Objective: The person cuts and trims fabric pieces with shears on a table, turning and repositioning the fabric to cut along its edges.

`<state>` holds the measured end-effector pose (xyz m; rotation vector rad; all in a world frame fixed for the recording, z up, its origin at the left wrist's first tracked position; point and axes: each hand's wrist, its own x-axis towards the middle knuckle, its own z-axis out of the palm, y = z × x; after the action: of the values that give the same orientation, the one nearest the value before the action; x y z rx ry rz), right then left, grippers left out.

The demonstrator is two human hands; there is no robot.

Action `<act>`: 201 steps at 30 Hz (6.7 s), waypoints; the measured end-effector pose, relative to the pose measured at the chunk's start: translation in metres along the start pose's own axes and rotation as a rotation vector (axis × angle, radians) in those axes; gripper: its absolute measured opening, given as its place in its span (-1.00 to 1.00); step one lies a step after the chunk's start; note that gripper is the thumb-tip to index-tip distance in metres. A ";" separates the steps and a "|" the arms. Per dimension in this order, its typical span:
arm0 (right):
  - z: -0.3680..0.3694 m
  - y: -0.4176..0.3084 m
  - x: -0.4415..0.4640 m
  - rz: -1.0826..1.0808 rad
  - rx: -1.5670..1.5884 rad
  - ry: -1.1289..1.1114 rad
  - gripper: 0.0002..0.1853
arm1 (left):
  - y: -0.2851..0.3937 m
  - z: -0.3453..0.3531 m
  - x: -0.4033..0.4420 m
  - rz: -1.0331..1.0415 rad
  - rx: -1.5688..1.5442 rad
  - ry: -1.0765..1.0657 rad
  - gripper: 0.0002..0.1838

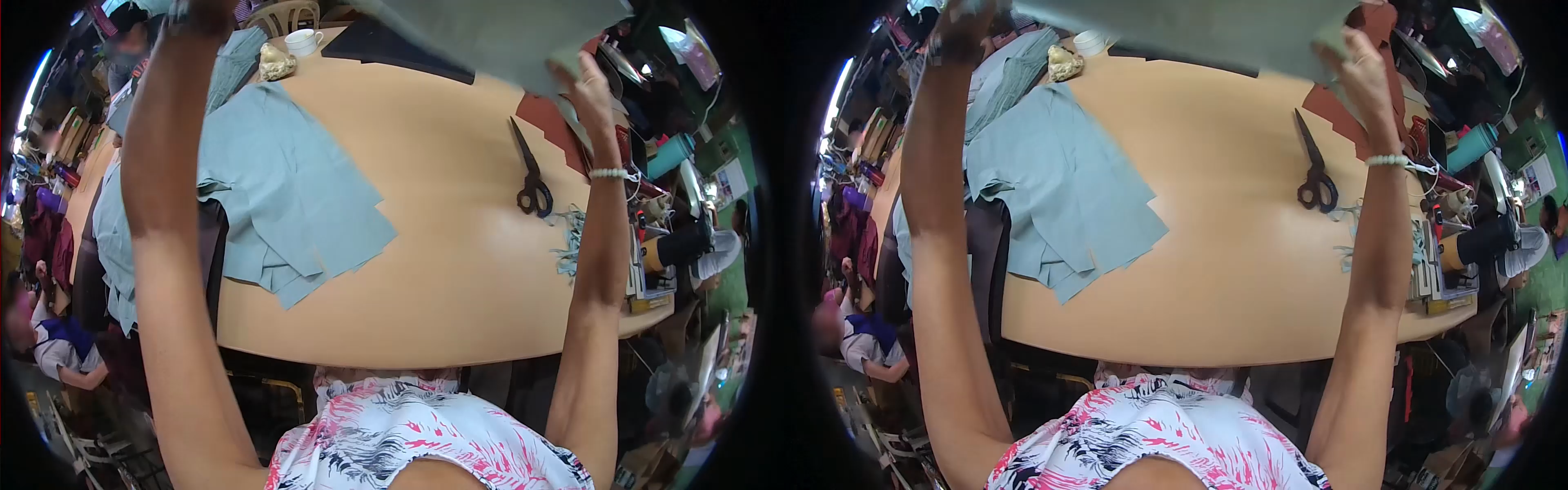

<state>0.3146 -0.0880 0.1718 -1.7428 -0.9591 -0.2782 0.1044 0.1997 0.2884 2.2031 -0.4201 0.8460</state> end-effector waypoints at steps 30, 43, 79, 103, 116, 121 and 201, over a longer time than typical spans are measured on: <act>0.110 0.028 -0.122 0.025 -0.517 -0.173 -0.41 | -0.169 -0.026 -0.152 -0.762 0.217 -0.405 -0.29; 0.148 -0.040 -0.216 0.267 -0.117 -0.539 -0.63 | -0.266 0.009 -0.123 -0.428 0.889 -0.409 -0.52; 0.204 -0.012 -0.173 -0.205 -0.362 -0.516 -0.36 | -0.188 0.140 -0.170 -0.676 0.635 -0.693 -0.24; 0.009 0.109 -0.125 0.665 -0.828 -0.558 -0.68 | 0.008 0.156 -0.284 -0.312 0.229 -0.279 -0.59; -0.006 -0.052 -0.234 0.728 0.046 -0.440 -0.81 | 0.053 0.204 -0.313 -0.292 0.508 -0.280 -0.61; -0.005 -0.106 -0.329 1.242 0.335 -0.641 -0.80 | 0.052 0.214 -0.321 -0.265 0.425 -0.121 -0.69; 0.004 -0.111 -0.349 1.215 0.226 -0.839 -0.56 | 0.062 0.235 -0.327 -0.214 0.465 -0.051 -0.78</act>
<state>0.0082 -0.2356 0.0361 -1.9139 -0.2752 1.3571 -0.0628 -0.0009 -0.0242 2.6405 -0.0029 0.8321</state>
